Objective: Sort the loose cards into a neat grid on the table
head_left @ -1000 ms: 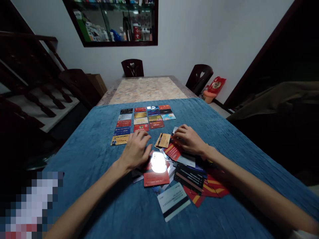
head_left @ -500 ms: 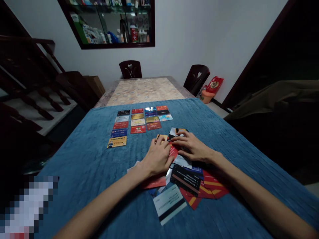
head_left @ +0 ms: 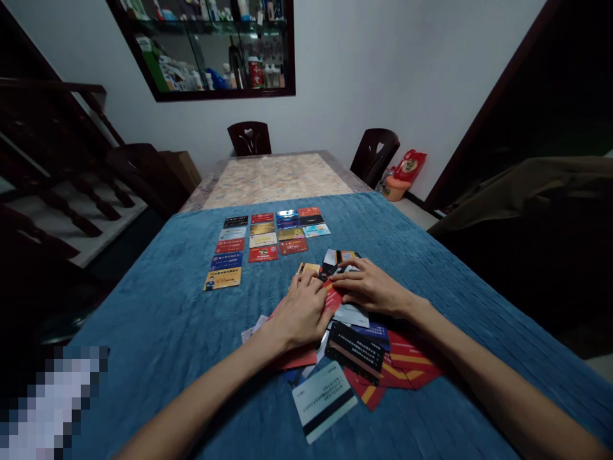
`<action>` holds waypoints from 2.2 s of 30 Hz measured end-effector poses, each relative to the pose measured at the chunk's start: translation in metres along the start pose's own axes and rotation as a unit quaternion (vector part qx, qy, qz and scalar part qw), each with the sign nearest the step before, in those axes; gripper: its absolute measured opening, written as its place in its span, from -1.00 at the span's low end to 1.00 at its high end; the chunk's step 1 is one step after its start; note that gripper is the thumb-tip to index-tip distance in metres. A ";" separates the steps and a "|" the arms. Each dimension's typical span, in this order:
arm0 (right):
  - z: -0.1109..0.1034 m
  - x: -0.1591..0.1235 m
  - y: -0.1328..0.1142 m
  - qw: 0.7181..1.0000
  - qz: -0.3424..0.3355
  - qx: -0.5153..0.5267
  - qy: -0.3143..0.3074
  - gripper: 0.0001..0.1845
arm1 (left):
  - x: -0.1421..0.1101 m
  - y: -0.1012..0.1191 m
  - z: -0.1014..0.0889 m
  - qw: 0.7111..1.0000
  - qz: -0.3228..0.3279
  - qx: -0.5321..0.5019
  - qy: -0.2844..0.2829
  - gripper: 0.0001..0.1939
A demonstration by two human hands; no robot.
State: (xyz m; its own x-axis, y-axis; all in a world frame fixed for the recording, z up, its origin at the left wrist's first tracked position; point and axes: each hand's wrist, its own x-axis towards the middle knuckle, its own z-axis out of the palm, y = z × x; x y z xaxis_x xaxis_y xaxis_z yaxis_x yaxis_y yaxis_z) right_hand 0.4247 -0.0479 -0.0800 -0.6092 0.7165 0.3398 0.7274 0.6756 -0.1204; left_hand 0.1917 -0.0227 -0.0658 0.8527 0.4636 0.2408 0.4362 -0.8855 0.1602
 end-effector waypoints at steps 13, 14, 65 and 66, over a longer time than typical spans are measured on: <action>-0.001 -0.001 -0.008 0.996 -0.048 0.055 0.046 -0.67 | 0.002 0.000 0.011 0.997 0.038 0.064 0.011 -0.81; -0.003 -0.001 -0.010 0.996 -0.046 0.060 0.048 -0.67 | 0.002 0.000 0.013 0.996 0.044 0.071 0.017 -0.81; 0.017 -0.004 -0.004 0.971 0.104 0.115 0.180 -0.84 | 0.009 -0.026 -0.004 0.982 -0.048 -0.143 0.110 -0.72; 0.017 -0.004 -0.004 0.971 0.105 0.115 0.182 -0.85 | 0.009 -0.026 -0.005 0.982 -0.048 -0.144 0.109 -0.72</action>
State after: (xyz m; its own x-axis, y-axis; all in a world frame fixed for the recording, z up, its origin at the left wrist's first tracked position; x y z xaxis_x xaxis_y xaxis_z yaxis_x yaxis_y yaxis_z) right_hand 0.4188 -0.0503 -0.0963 -0.2734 0.7619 0.5872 0.7079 0.5727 -0.4134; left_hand 0.1865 0.0045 -0.0635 0.7164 0.5677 0.4057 0.3849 -0.8065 0.4488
